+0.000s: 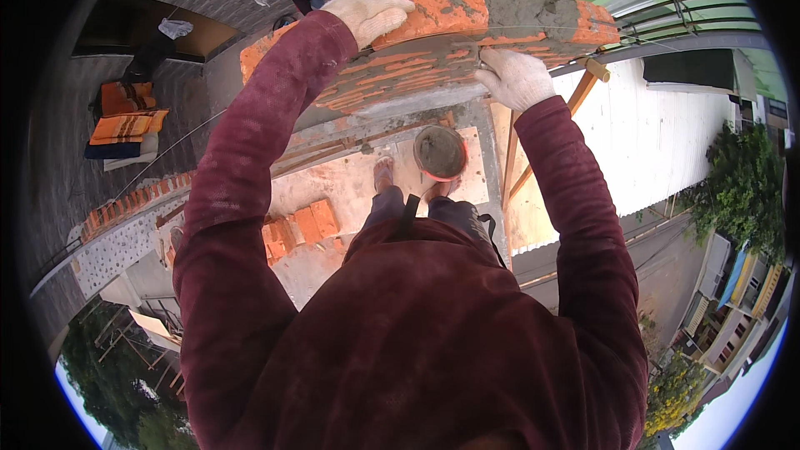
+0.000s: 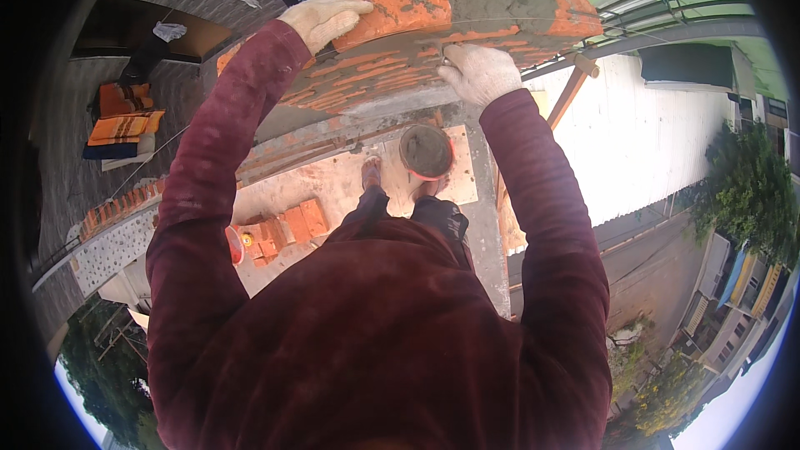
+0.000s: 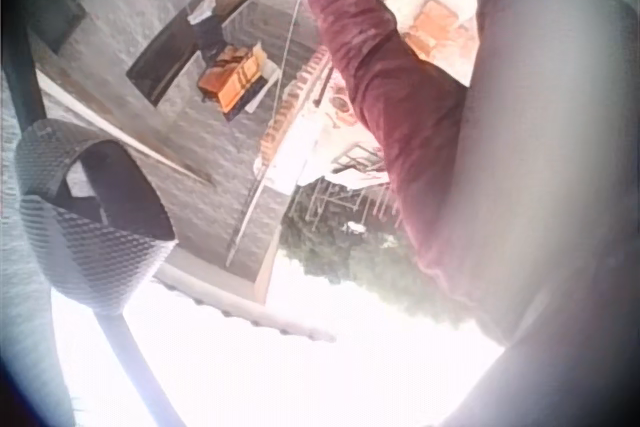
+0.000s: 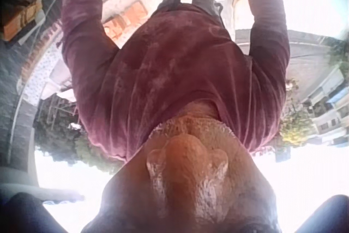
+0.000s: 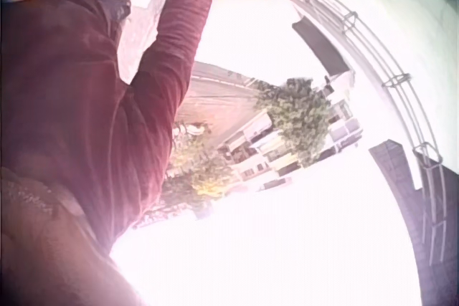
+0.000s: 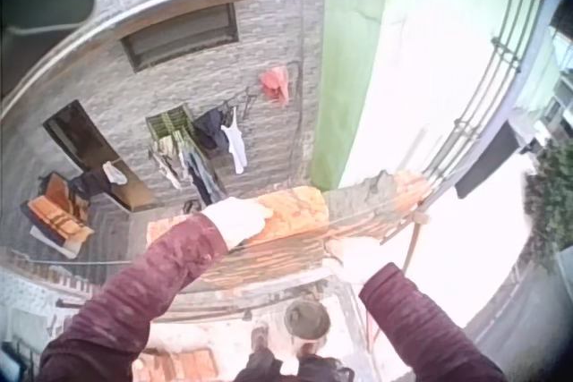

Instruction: The person scoops mortar from a bucket using a trowel and applies it to a brick wall. They then pick up a brick, place it on the mortar, and tap it into position. This process is repeated multiple times to extend the wall.

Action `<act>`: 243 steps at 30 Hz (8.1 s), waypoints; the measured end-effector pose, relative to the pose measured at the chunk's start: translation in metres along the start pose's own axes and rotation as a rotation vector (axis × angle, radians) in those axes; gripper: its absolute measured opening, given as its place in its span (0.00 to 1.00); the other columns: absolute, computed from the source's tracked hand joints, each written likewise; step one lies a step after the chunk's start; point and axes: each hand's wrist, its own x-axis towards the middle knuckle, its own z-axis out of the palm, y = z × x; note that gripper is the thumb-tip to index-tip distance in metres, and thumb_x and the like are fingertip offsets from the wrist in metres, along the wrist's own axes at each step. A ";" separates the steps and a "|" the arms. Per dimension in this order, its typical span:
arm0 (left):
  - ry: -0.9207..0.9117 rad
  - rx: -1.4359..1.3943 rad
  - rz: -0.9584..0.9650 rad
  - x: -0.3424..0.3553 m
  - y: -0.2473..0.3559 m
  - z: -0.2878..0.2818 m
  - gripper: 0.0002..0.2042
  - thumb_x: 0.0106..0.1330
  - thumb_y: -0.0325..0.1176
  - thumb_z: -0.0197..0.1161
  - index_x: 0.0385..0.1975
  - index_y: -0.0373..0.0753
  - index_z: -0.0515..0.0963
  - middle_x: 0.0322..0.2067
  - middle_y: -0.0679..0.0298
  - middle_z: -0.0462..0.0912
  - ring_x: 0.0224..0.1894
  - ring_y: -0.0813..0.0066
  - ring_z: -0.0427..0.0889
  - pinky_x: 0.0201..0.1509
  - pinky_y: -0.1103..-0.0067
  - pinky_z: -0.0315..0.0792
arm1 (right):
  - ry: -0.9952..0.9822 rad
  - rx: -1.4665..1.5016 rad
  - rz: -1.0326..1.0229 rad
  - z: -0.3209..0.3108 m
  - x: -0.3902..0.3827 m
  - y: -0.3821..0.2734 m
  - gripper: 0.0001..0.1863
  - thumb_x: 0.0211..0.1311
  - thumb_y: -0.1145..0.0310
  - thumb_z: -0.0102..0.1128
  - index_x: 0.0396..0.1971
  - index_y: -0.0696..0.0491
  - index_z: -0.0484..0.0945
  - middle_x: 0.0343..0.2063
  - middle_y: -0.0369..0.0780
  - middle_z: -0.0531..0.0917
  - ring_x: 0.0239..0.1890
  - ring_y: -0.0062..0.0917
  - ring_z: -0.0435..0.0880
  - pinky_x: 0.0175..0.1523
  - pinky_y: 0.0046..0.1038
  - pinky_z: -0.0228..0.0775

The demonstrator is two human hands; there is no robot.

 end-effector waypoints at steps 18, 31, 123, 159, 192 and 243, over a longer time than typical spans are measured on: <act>-0.083 0.325 -0.341 -0.002 0.096 0.059 0.41 0.70 0.62 0.59 0.79 0.51 0.59 0.79 0.55 0.57 0.81 0.49 0.51 0.81 0.46 0.38 | -0.461 -0.877 0.097 -0.124 0.159 -0.066 0.10 0.62 0.71 0.63 0.42 0.55 0.88 0.38 0.47 0.91 0.42 0.40 0.92 0.44 0.39 0.85; 0.118 0.275 -0.369 0.003 0.096 0.070 0.40 0.64 0.60 0.66 0.74 0.48 0.67 0.69 0.53 0.67 0.74 0.49 0.59 0.78 0.47 0.44 | -0.813 -0.876 -0.082 -0.099 0.242 -0.178 0.12 0.50 0.75 0.64 0.35 0.59 0.90 0.36 0.53 0.89 0.42 0.46 0.91 0.44 0.42 0.83; -0.383 -0.600 -0.720 -0.119 -0.140 0.735 0.31 0.81 0.58 0.48 0.53 0.30 0.82 0.45 0.50 0.88 0.52 0.58 0.85 0.60 0.67 0.74 | -0.383 0.193 0.834 0.566 -0.324 0.062 0.15 0.61 0.69 0.62 0.44 0.61 0.76 0.30 0.50 0.87 0.34 0.46 0.89 0.38 0.42 0.82; -0.292 -0.853 -0.859 -0.106 -0.138 0.754 0.31 0.82 0.60 0.45 0.50 0.32 0.78 0.44 0.63 0.79 0.46 0.73 0.76 0.54 0.72 0.73 | -0.342 2.453 1.157 0.673 -0.322 -0.001 0.17 0.67 0.59 0.64 0.47 0.55 0.77 0.23 0.33 0.77 0.19 0.22 0.75 0.35 0.34 0.74; -0.289 -0.766 -0.760 -0.123 -0.018 0.633 0.20 0.79 0.49 0.56 0.45 0.35 0.83 0.32 0.61 0.86 0.39 0.68 0.83 0.47 0.70 0.76 | -1.030 1.100 1.003 0.466 -0.267 0.047 0.28 0.71 0.54 0.46 0.47 0.68 0.78 0.20 0.48 0.81 0.17 0.37 0.84 0.19 0.37 0.78; 0.319 -0.412 -1.049 -0.346 0.062 0.155 0.19 0.80 0.31 0.46 0.64 0.29 0.71 0.59 0.46 0.77 0.62 0.50 0.75 0.67 0.63 0.70 | -0.965 1.032 0.501 0.005 -0.094 -0.185 0.08 0.57 0.71 0.64 0.33 0.55 0.74 0.20 0.33 0.75 0.17 0.17 0.75 0.21 0.25 0.68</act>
